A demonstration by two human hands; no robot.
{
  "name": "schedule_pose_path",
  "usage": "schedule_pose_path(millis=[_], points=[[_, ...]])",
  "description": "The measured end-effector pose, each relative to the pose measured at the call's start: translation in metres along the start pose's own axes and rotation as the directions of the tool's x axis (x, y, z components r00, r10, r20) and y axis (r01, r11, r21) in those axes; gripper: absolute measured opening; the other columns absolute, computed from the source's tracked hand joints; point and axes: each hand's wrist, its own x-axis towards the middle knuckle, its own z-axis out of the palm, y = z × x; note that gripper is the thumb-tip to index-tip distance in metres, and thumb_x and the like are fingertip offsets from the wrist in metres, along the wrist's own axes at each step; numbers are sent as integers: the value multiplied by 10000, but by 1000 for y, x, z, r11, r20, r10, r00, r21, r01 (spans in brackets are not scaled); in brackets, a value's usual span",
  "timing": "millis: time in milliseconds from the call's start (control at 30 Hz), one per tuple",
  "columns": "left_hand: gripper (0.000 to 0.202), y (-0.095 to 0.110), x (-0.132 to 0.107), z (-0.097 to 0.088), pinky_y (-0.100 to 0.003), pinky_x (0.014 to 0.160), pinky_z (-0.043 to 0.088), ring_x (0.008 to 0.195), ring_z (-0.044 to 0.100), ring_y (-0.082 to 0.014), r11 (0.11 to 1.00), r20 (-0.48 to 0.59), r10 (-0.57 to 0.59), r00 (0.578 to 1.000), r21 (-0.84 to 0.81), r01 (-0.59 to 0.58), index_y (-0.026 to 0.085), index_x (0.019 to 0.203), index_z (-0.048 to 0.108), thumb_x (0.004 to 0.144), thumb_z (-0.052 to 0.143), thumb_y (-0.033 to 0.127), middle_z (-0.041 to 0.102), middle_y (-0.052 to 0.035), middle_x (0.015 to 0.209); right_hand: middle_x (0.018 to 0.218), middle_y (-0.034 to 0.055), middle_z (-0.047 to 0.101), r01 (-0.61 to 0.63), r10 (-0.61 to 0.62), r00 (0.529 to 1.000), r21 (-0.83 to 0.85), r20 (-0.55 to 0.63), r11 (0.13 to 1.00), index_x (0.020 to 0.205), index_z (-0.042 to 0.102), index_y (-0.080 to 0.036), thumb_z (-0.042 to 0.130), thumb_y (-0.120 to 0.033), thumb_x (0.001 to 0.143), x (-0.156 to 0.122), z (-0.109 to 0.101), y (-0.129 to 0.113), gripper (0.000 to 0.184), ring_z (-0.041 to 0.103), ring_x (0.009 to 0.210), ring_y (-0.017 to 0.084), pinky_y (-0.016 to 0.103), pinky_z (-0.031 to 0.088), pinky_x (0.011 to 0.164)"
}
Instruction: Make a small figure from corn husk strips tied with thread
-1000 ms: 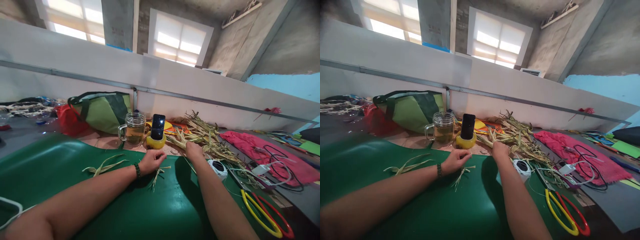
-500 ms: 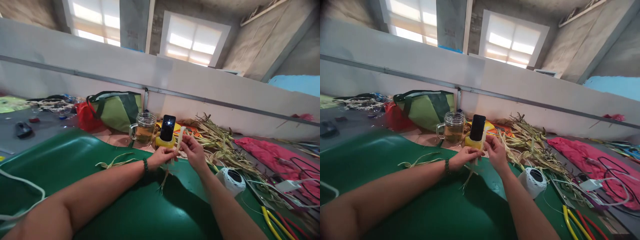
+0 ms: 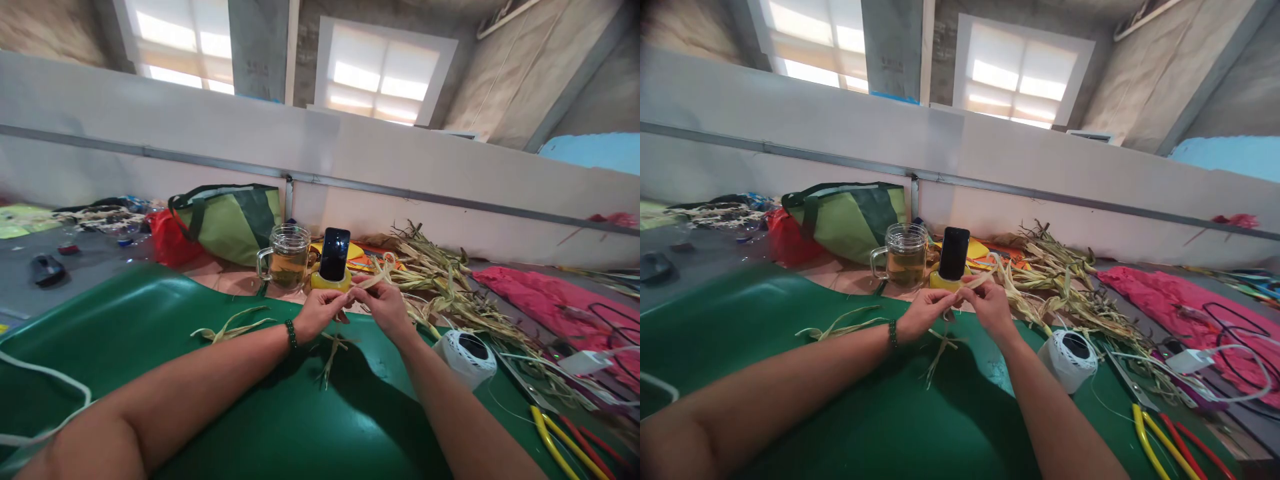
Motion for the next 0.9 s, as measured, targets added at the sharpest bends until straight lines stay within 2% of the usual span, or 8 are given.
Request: schedule_pose_path(millis=[67, 167, 267, 400, 600, 700, 800, 900], points=[[511, 1, 1, 0, -234, 543, 435, 547, 531, -98, 1000, 5, -1, 1000, -6, 1, 97, 703, 657, 667, 645, 606, 625, -47, 687, 623, -3, 673, -31, 35, 999, 110, -35, 993, 954, 620, -148, 770, -406, 577, 1, -1, -1, 481, 638, 584, 173, 330, 523, 635], [500, 2, 1, 0, -239, 557, 427, 542, 502, -95, 1000, 16, -4, 1000, 15, 4, 97, 683, 642, 679, 631, 597, 616, -45, 652, 648, -8, 684, -67, 88, 993, 223, -84, 972, 979, 600, -161, 798, -374, 541, 2, -2, -2, 525, 652, 605, 171, 335, 537, 650], [483, 4, -1, 1, -236, 550, 410, 522, 477, -90, 997, 45, 4, 999, 72, -7, 100, 651, 619, 703, 607, 580, 588, -33, 614, 664, -5, 688, -110, 152, 982, 315, -111, 943, 876, 596, -177, 814, -369, 510, 4, -5, -1, 468, 667, 640, 177, 322, 548, 650], [439, 6, -5, 3, -226, 543, 379, 534, 477, -97, 985, 112, 20, 993, 171, -39, 111, 646, 612, 749, 577, 536, 546, -10, 582, 603, -12, 655, -110, 205, 955, 384, -214, 917, 723, 577, -173, 813, -417, 508, 8, -10, -3, 402, 647, 600, 158, 285, 547, 596], [436, 3, -6, 2, -209, 503, 333, 519, 433, -82, 975, 211, -13, 977, 217, -34, 107, 655, 612, 763, 568, 527, 515, 6, 558, 542, -54, 592, 103, 117, 862, 398, -493, 912, 650, 547, -173, 825, -439, 487, 14, -21, -9, 418, 568, 485, 91, 217, 508, 507], [410, 4, -4, 0, -200, 486, 311, 507, 402, -67, 980, 249, -44, 967, 201, -7, 104, 687, 642, 739, 613, 510, 509, 18, 549, 514, -69, 547, 164, 82, 819, 369, -568, 915, 647, 546, -170, 813, -457, 506, 18, -30, -8, 417, 546, 463, 82, 207, 491, 487], [375, 5, 0, -4, -199, 484, 334, 483, 407, -58, 985, 300, -125, 946, 150, 82, 108, 737, 670, 682, 695, 478, 509, 32, 536, 507, -77, 525, 226, 52, 767, 344, -639, 911, 656, 544, -172, 801, -473, 510, 21, -40, -6, 422, 552, 466, 84, 198, 480, 471], [404, 5, 4, -10, -209, 515, 398, 496, 486, -67, 981, 334, -195, 922, 77, 180, 109, 779, 689, 620, 759, 473, 582, 10, 589, 529, -76, 533, 273, -3, 731, 289, -682, 918, 672, 532, -175, 782, -456, 547, 23, -47, -2, 396, 574, 496, 86, 195, 491, 495]])
